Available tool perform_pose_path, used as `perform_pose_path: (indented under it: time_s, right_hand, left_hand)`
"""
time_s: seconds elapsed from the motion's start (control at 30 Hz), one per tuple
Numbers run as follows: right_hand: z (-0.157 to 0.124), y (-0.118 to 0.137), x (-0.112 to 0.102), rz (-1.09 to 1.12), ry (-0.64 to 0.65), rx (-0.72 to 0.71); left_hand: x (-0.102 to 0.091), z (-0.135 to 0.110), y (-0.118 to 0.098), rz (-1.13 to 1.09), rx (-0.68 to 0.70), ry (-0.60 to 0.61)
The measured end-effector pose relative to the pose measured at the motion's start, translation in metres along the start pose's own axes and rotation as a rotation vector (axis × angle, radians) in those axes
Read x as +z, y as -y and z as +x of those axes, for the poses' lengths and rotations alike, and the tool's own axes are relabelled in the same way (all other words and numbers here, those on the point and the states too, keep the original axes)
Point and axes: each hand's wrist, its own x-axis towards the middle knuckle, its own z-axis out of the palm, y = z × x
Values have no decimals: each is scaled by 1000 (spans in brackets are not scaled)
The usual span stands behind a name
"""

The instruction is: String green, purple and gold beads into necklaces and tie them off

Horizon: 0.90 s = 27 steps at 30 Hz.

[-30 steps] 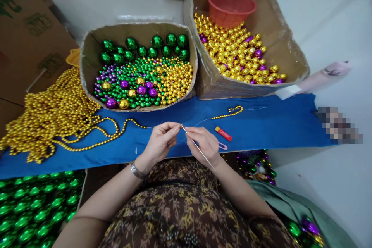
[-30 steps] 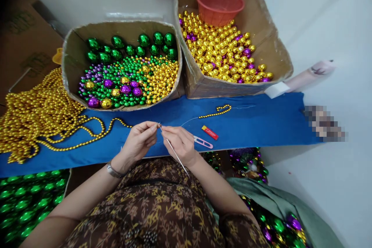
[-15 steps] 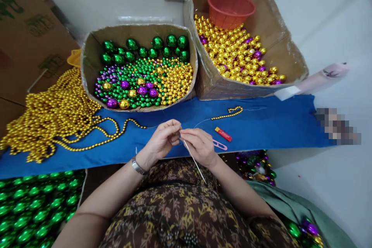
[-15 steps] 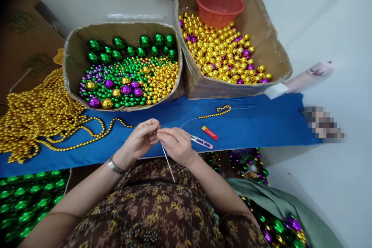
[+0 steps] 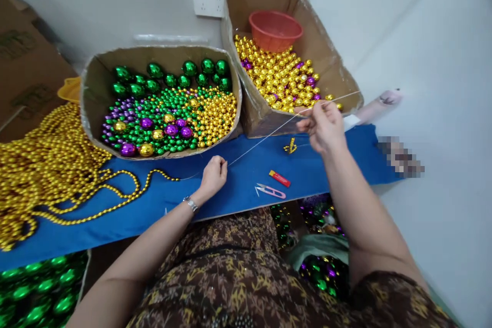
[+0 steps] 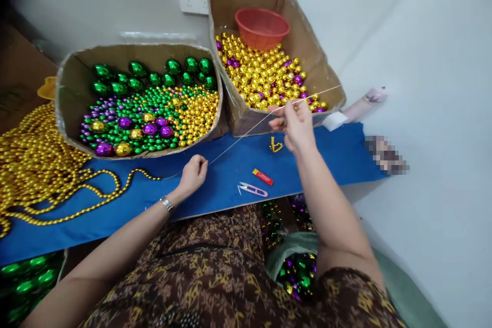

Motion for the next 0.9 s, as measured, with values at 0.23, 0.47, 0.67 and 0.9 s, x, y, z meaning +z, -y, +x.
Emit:
perform_pose_path:
  time_s: [0.23, 0.47, 0.67, 0.9]
  right_hand:
    - [70, 63, -38, -83, -376, 118]
    - [35, 82, -1, -221, -141, -62]
    - [30, 91, 18, -334, 30, -367]
    - [14, 110, 44, -253, 118, -544]
  left_hand:
    - [40, 20, -37, -21, 106, 113]
    - [32, 20, -39, -70, 78, 132]
    - [14, 20, -43, -147, 60, 143]
    - [-12, 15, -52, -114, 158, 209]
